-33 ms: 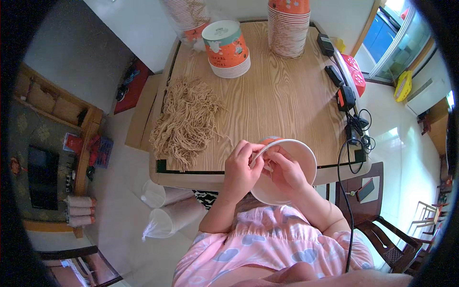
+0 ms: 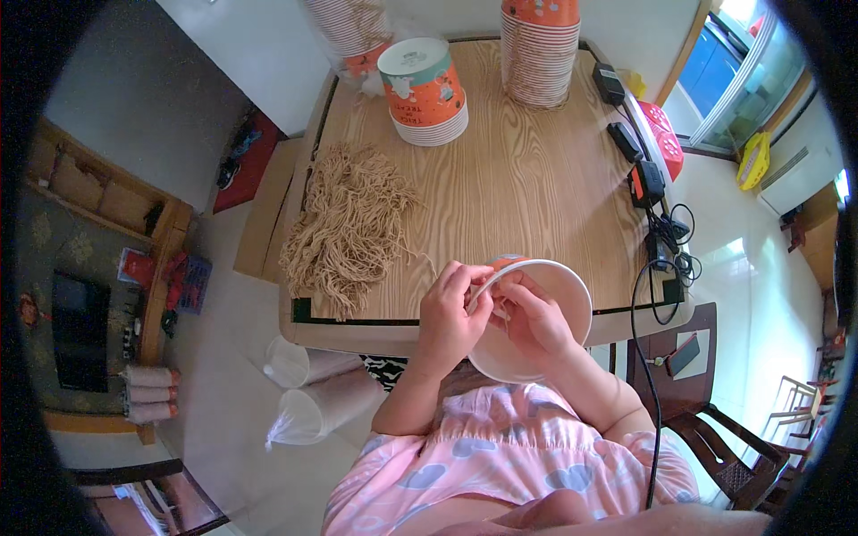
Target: Attaching strings to paper buckets for packaging.
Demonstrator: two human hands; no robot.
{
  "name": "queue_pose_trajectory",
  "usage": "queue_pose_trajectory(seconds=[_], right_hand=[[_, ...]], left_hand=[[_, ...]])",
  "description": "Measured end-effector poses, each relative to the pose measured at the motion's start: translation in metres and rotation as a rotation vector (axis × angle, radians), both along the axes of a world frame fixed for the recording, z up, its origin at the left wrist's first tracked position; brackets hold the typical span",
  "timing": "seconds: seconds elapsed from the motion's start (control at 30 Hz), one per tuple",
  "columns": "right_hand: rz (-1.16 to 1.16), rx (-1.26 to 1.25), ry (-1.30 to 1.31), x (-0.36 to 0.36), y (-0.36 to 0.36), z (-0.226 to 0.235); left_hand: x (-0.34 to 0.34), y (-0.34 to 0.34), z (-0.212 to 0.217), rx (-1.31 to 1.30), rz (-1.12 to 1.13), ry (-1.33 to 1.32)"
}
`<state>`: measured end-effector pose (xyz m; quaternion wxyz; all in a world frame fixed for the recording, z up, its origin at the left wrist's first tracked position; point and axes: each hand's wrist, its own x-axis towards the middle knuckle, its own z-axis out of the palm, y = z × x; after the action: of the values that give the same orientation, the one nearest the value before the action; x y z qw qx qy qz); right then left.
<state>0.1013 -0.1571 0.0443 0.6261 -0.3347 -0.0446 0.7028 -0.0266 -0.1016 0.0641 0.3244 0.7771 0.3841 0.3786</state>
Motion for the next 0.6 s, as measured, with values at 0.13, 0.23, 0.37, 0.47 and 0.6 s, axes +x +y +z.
queue_pose_trajectory(seconds=[0.13,0.23,0.37,0.47,0.6], right_hand=[[0.044,0.011,-0.017,0.003,0.000,-0.006],[0.028,0.011,-0.008,0.002,0.000,-0.007],[0.021,-0.013,-0.010,0.003,0.000,-0.006],[0.066,0.025,-0.025,0.005,-0.002,-0.016],[0.080,-0.001,-0.055,0.005,-0.001,-0.012]], left_hand=[[-0.001,0.003,0.003,-0.018,-0.031,-0.036],[-0.004,0.003,0.007,-0.045,-0.071,-0.001],[-0.007,0.006,0.015,-0.131,-0.164,0.029],[-0.011,0.012,0.015,-0.046,-0.186,0.015],[-0.013,0.020,0.016,-0.034,-0.261,0.055]])
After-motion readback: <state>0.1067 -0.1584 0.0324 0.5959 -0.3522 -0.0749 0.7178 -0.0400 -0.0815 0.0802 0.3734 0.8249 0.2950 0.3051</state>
